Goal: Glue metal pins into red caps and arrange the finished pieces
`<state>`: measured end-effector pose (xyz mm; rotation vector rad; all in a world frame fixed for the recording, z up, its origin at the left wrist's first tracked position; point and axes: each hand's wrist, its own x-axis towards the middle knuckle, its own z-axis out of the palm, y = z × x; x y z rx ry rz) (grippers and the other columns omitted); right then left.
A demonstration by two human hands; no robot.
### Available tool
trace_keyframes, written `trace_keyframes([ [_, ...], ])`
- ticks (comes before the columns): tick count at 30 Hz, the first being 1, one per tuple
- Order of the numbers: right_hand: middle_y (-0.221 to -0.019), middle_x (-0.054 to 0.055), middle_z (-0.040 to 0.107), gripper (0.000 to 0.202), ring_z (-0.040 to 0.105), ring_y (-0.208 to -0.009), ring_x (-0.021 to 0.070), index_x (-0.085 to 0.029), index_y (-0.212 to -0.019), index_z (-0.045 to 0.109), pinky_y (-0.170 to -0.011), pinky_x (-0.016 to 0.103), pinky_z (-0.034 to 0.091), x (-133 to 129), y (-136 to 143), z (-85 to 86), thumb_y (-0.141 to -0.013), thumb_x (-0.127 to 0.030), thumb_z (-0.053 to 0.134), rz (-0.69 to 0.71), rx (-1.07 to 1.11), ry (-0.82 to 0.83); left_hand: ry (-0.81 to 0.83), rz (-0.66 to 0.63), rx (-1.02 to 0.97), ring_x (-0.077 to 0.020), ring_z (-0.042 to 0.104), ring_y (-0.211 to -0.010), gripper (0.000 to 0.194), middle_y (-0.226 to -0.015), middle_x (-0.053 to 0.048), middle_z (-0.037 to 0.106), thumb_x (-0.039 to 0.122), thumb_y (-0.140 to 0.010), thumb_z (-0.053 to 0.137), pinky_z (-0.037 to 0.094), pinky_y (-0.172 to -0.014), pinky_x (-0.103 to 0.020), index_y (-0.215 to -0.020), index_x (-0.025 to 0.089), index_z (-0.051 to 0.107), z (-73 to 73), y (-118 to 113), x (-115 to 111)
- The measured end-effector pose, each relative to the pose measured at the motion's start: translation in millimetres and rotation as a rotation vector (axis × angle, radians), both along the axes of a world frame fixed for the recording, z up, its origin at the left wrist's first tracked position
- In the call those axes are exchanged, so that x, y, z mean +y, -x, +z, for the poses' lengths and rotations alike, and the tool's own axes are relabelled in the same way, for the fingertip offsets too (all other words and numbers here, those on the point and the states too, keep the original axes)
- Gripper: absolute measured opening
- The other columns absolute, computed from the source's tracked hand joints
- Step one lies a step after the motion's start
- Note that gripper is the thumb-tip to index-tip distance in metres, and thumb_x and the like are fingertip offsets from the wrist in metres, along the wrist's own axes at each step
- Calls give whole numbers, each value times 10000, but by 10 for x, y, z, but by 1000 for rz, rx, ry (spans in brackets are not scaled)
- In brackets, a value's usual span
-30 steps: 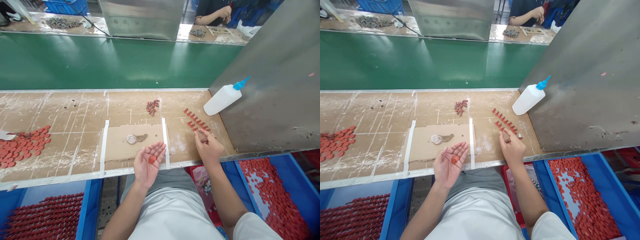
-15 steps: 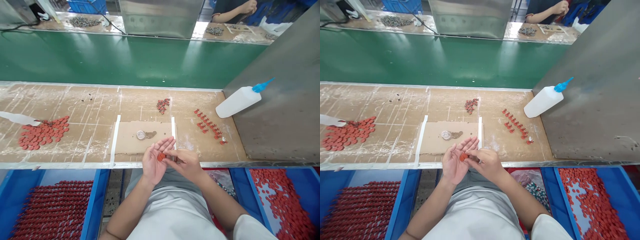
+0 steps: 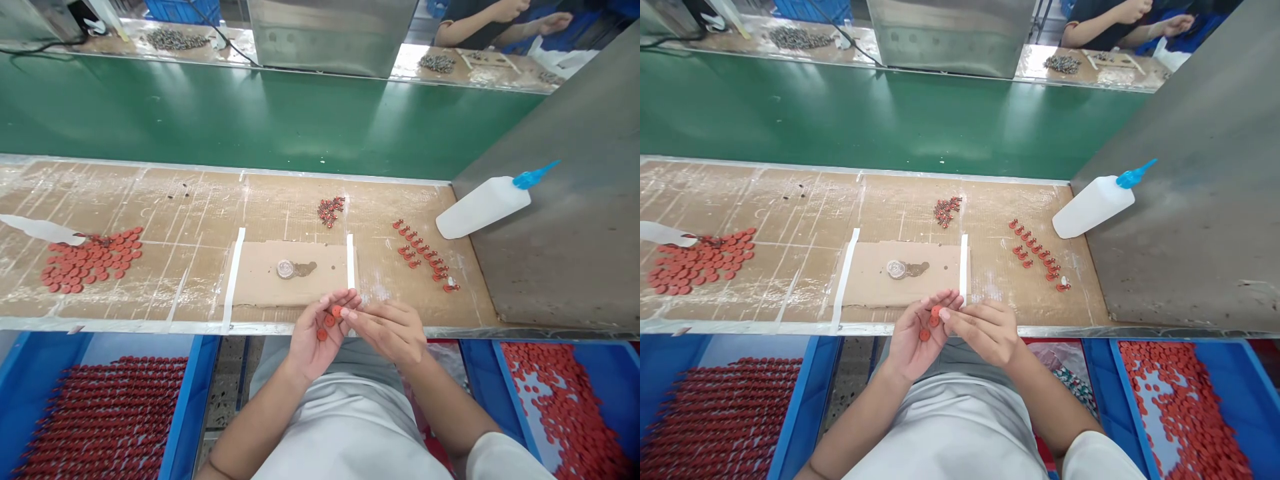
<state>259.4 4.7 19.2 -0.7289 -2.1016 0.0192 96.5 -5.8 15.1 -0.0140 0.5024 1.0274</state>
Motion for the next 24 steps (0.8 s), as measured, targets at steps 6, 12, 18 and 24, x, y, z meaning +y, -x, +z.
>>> trace_keyframes([
  [6,-978,42,745,456,695,-901,140,-196,-1285,541,-640,241,549,-20,-18,-52,-842,-120,617,-47,-24,-8,-90,50,100,-184,637,-1031,225,-1092,-97,700,194,-838,597,506,-883,-286,-1034,145,696,-92,9,-98],
  [12,-898,3,757,534,703,-773,129,-245,-1275,543,-627,232,541,-14,118,-51,-779,-131,703,-102,13,17,-86,150,184,-153,664,-976,190,-994,-47,732,121,-771,674,498,-886,-250,-943,186,721,-113,-7,-114],
  [18,-858,1,754,502,699,-736,141,-270,-1207,569,-674,258,560,65,181,13,-751,-130,724,-195,94,56,-15,114,-14,-224,606,-1122,391,-1145,-142,682,368,-918,449,466,-969,-334,-1087,99,676,-38,104,-62],
  [24,-885,26,744,240,691,-768,138,-228,-1063,622,-734,249,524,462,240,138,-830,-175,625,-319,-67,125,-27,127,-161,-306,371,-1353,538,-1354,-194,530,449,-907,368,267,-1128,-457,-1199,61,600,23,266,-39],
])
